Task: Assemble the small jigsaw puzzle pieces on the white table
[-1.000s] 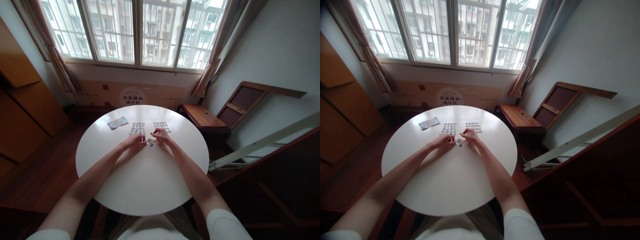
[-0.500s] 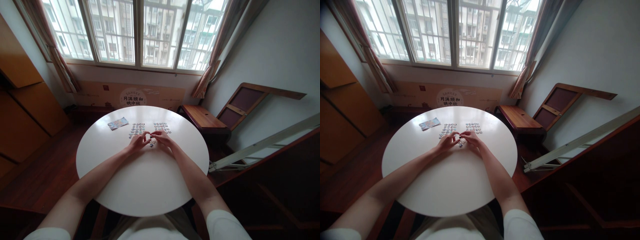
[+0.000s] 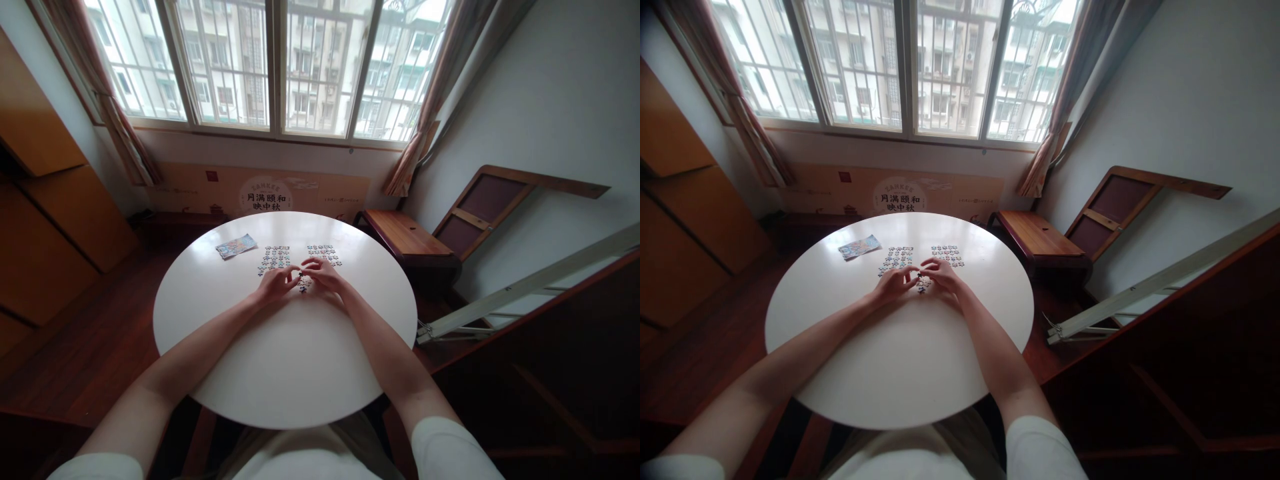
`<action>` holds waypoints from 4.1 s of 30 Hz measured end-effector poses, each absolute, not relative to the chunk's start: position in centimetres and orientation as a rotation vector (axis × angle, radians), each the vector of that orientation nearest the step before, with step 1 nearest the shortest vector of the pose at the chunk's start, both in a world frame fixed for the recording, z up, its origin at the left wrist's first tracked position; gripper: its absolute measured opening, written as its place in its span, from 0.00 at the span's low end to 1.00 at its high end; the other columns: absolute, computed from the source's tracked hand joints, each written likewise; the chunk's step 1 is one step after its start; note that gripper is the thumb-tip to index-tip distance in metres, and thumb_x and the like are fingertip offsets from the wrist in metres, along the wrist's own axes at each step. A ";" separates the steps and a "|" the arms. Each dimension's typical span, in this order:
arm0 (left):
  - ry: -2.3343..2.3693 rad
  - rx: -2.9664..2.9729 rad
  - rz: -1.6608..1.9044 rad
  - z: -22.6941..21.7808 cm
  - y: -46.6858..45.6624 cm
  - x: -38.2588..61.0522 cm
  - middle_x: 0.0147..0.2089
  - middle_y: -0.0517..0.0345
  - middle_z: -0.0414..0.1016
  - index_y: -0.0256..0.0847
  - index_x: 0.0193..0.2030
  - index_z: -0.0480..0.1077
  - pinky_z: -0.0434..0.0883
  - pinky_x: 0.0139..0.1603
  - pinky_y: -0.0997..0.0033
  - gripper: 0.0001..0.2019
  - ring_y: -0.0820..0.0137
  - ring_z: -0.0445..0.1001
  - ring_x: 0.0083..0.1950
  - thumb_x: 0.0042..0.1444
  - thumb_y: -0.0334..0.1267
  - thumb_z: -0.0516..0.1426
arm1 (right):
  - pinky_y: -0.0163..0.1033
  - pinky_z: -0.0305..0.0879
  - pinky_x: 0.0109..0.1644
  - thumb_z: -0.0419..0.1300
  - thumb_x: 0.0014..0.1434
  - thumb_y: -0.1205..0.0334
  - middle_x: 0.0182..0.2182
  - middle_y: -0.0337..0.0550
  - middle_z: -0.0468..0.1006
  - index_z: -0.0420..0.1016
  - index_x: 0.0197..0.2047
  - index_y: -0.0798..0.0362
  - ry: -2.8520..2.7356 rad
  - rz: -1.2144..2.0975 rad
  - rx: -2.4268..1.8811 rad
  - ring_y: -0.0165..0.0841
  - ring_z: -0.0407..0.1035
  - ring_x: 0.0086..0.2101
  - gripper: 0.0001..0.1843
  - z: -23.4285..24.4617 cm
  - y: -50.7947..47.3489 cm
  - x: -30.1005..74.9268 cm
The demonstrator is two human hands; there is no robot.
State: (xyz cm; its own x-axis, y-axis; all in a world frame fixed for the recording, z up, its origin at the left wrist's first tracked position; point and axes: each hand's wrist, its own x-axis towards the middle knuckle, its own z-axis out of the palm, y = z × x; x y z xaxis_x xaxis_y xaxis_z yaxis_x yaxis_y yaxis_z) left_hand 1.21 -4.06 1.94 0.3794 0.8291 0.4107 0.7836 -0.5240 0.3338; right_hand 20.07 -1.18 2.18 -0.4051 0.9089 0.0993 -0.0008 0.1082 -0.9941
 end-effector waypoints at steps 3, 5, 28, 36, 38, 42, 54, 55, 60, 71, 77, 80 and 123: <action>1.477 2.548 0.848 1.9 -4.0 1.2 0.28 0.65 0.76 0.49 0.48 0.70 0.64 0.33 0.75 0.14 0.72 0.73 0.28 0.57 0.46 0.52 | 0.32 0.56 0.26 0.68 0.41 0.54 0.29 0.42 0.77 0.72 0.39 0.55 -1.566 1.405 -0.935 0.27 0.66 0.24 0.22 2.0 -1.0 20.1; 1.469 2.550 0.855 1.9 -3.9 1.2 0.28 0.64 0.76 0.49 0.47 0.70 0.64 0.32 0.75 0.14 0.72 0.73 0.28 0.56 0.46 0.52 | 0.31 0.55 0.26 0.68 0.41 0.55 0.29 0.42 0.77 0.72 0.38 0.55 -1.575 1.402 -0.938 0.27 0.66 0.24 0.22 1.9 -0.9 20.1; 1.493 2.513 0.859 2.0 -4.1 1.2 0.28 0.63 0.76 0.47 0.43 0.73 0.64 0.33 0.76 0.14 0.73 0.72 0.27 0.55 0.48 0.52 | 0.32 0.59 0.29 0.65 0.44 0.53 0.26 0.43 0.76 0.75 0.33 0.56 -1.640 1.311 -0.952 0.26 0.65 0.25 0.16 2.2 -0.9 19.9; 1.497 2.513 0.886 2.0 -4.1 1.2 0.28 0.63 0.76 0.48 0.42 0.73 0.64 0.32 0.75 0.14 0.72 0.72 0.28 0.55 0.49 0.53 | 0.31 0.53 0.23 0.63 0.45 0.48 0.20 0.40 0.72 0.75 0.28 0.58 -1.759 1.205 -1.037 0.25 0.61 0.21 0.19 2.1 -0.8 19.8; 1.496 2.515 0.883 2.0 -4.1 1.2 0.28 0.62 0.76 0.47 0.42 0.73 0.64 0.32 0.75 0.14 0.72 0.72 0.28 0.55 0.49 0.52 | 0.31 0.54 0.24 0.63 0.45 0.47 0.20 0.39 0.71 0.75 0.28 0.58 -1.767 1.182 -1.053 0.25 0.61 0.21 0.19 1.9 -0.6 19.9; 1.517 2.507 0.888 2.1 -4.2 1.2 0.28 0.64 0.76 0.48 0.44 0.72 0.63 0.31 0.75 0.14 0.73 0.72 0.28 0.55 0.48 0.52 | 0.32 0.54 0.24 0.63 0.46 0.46 0.19 0.39 0.71 0.75 0.27 0.57 -1.773 1.177 -1.060 0.25 0.60 0.21 0.20 1.7 -0.5 19.9; 1.490 2.510 0.886 2.1 -4.2 1.2 0.28 0.64 0.76 0.47 0.43 0.71 0.62 0.30 0.75 0.13 0.73 0.72 0.27 0.56 0.47 0.52 | 0.32 0.54 0.25 0.63 0.46 0.46 0.20 0.39 0.71 0.76 0.29 0.58 -1.783 1.176 -1.046 0.26 0.61 0.21 0.20 1.6 -0.5 20.0; 1.480 2.517 0.881 2.1 -4.2 1.2 0.28 0.64 0.76 0.47 0.43 0.71 0.62 0.31 0.75 0.13 0.73 0.72 0.27 0.56 0.47 0.52 | 0.32 0.55 0.25 0.63 0.46 0.47 0.20 0.39 0.71 0.76 0.29 0.58 -1.786 1.172 -1.042 0.26 0.61 0.21 0.20 1.6 -0.5 20.0; 1.475 2.526 0.871 2.0 -4.1 1.2 0.29 0.63 0.76 0.47 0.43 0.71 0.63 0.31 0.75 0.14 0.73 0.72 0.27 0.56 0.48 0.52 | 0.32 0.55 0.25 0.63 0.46 0.47 0.20 0.40 0.72 0.76 0.29 0.57 -1.789 1.177 -1.018 0.26 0.61 0.21 0.19 1.6 -0.4 20.0; 1.494 2.529 0.887 2.0 -4.0 1.2 0.28 0.64 0.76 0.47 0.42 0.72 0.63 0.32 0.75 0.14 0.72 0.73 0.28 0.56 0.49 0.52 | 0.32 0.54 0.24 0.62 0.47 0.48 0.20 0.40 0.72 0.76 0.28 0.58 -1.798 1.200 -1.028 0.26 0.61 0.21 0.19 1.7 -0.5 20.0; 1.482 2.522 0.881 2.1 -4.1 1.3 0.28 0.62 0.76 0.46 0.42 0.72 0.63 0.31 0.75 0.14 0.72 0.72 0.28 0.55 0.48 0.53 | 0.32 0.55 0.25 0.63 0.46 0.47 0.20 0.40 0.72 0.76 0.28 0.58 -1.816 1.181 -1.025 0.26 0.61 0.22 0.20 1.8 -0.6 20.0; 1.462 2.524 0.866 2.2 -4.2 1.2 0.27 0.62 0.76 0.46 0.42 0.72 0.63 0.31 0.75 0.14 0.72 0.72 0.27 0.55 0.48 0.53 | 0.32 0.55 0.25 0.63 0.45 0.46 0.20 0.40 0.72 0.76 0.27 0.58 -1.816 1.189 -1.021 0.26 0.61 0.22 0.20 2.0 -0.7 20.0; 1.447 2.533 0.881 2.0 -4.0 1.2 0.26 0.64 0.75 0.44 0.40 0.71 0.61 0.29 0.77 0.11 0.75 0.70 0.25 0.54 0.44 0.53 | 0.32 0.56 0.26 0.62 0.46 0.46 0.20 0.39 0.71 0.75 0.28 0.58 -1.855 1.162 -1.028 0.26 0.62 0.22 0.20 1.6 -0.5 20.0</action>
State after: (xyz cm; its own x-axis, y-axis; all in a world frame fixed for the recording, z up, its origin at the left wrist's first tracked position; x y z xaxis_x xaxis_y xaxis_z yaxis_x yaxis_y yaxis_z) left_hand 1.16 -4.03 1.98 0.3834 0.8151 0.4344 0.7603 -0.5456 0.3526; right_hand 20.00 -0.51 1.65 -0.4334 0.8886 0.1504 0.2525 0.2799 -0.9262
